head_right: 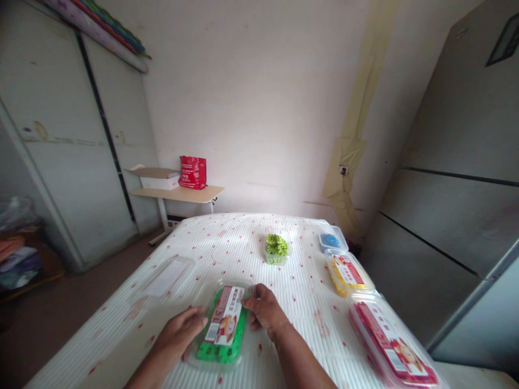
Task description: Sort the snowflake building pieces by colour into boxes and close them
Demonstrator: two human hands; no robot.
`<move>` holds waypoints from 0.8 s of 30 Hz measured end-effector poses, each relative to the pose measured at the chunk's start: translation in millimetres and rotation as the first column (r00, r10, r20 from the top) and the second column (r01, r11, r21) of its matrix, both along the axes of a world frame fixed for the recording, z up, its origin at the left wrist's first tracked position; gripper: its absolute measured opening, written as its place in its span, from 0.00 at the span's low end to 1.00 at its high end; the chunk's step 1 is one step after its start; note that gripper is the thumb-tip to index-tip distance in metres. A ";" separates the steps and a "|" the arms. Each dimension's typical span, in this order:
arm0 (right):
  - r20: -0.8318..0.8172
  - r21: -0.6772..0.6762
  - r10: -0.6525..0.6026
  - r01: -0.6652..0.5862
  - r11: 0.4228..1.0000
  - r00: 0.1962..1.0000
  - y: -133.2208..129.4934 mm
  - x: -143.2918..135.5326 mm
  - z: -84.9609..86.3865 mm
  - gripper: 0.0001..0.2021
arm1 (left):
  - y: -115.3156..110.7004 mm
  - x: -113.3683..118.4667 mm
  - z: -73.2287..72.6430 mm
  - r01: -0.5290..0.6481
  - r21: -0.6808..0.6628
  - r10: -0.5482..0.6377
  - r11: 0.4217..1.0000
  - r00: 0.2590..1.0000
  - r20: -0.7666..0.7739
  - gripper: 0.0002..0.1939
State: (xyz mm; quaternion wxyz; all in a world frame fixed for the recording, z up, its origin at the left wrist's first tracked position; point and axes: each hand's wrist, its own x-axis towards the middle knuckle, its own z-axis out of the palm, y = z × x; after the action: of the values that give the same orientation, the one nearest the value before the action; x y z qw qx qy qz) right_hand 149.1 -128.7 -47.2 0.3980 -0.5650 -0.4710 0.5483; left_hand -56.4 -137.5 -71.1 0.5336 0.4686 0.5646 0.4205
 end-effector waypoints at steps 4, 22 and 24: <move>0.016 0.000 -0.010 0.010 1.000 1.000 -2.7 0.4 -0.9 0.14 | -1.7 -1.8 4.6 0.008 -0.007 -0.008 1.000 0.999 -0.035 0.21; 0.089 0.114 0.072 -0.082 0.990 0.993 -60.4 13.8 -3.0 0.19 | -21.9 8.1 23.4 0.147 0.125 -0.132 0.981 0.984 -0.124 0.17; 0.091 0.147 0.065 -0.078 0.986 0.994 -67.6 15.8 -2.6 0.17 | -25.0 11.7 23.3 0.118 0.098 -0.108 0.988 0.989 -0.105 0.17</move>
State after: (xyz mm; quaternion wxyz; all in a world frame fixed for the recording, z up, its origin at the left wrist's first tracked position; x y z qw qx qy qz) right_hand 164.8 -196.3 -49.9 0.3987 -0.5391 -0.5476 0.5005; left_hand -44.7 -162.5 -47.8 0.5028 0.5472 0.5404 0.3946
